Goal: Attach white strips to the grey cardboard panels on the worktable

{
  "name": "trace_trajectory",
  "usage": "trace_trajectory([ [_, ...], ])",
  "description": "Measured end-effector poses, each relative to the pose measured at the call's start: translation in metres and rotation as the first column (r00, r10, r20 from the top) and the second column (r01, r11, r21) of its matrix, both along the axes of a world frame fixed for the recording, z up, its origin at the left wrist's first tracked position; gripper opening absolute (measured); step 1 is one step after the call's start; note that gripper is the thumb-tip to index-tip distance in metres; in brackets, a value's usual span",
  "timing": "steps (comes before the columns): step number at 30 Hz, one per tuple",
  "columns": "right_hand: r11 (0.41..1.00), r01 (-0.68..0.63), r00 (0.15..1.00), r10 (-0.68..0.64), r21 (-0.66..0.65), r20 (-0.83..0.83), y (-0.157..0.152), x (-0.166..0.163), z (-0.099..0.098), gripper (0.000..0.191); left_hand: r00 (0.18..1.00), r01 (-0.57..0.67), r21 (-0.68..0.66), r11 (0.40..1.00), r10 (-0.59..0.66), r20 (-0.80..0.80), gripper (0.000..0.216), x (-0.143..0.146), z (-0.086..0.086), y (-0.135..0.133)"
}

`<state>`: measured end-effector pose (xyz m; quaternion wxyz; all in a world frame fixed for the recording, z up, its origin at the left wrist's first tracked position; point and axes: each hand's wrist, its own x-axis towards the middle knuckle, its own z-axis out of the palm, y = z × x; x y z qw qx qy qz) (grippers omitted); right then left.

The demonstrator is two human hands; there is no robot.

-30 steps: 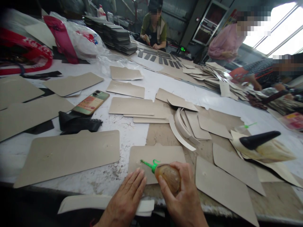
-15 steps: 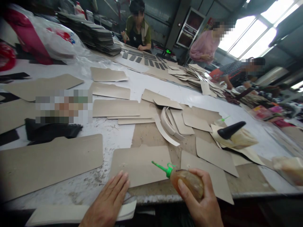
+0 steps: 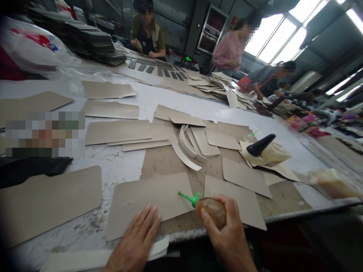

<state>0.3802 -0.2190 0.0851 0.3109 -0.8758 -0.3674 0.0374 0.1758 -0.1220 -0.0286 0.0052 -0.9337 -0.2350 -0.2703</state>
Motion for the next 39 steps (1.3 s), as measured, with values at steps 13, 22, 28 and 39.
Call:
trace_trajectory([
  [13, 0.999, -0.047, 0.999, 0.047, -0.013, 0.006, 0.009, 0.005, 0.0, 0.034, 0.99, -0.005, -0.026, 1.0, 0.008, 0.144, 0.045, 0.003, -0.012, -0.002],
  [22, 0.986, 0.169, 0.967, -0.164, 0.01, -0.194, -0.001, -0.013, 0.03, 0.04, 0.988, -0.009, 0.061, 0.998, 0.0, 0.156, 0.04, 0.001, -0.001, 0.0],
  [28, 0.994, -0.034, 0.988, 0.05, 0.103, -0.149, 0.033, -0.046, 0.017, 0.036, 0.997, -0.006, 0.178, 0.984, -0.009, 0.08, 0.038, -0.003, 0.013, 0.0],
  [39, 0.905, -0.4, 0.908, 0.413, 0.143, -0.072, 0.089, -0.092, -0.001, 0.024, 0.936, -0.178, 0.011, 0.984, 0.166, 0.312, 0.023, 0.014, -0.005, -0.014],
])
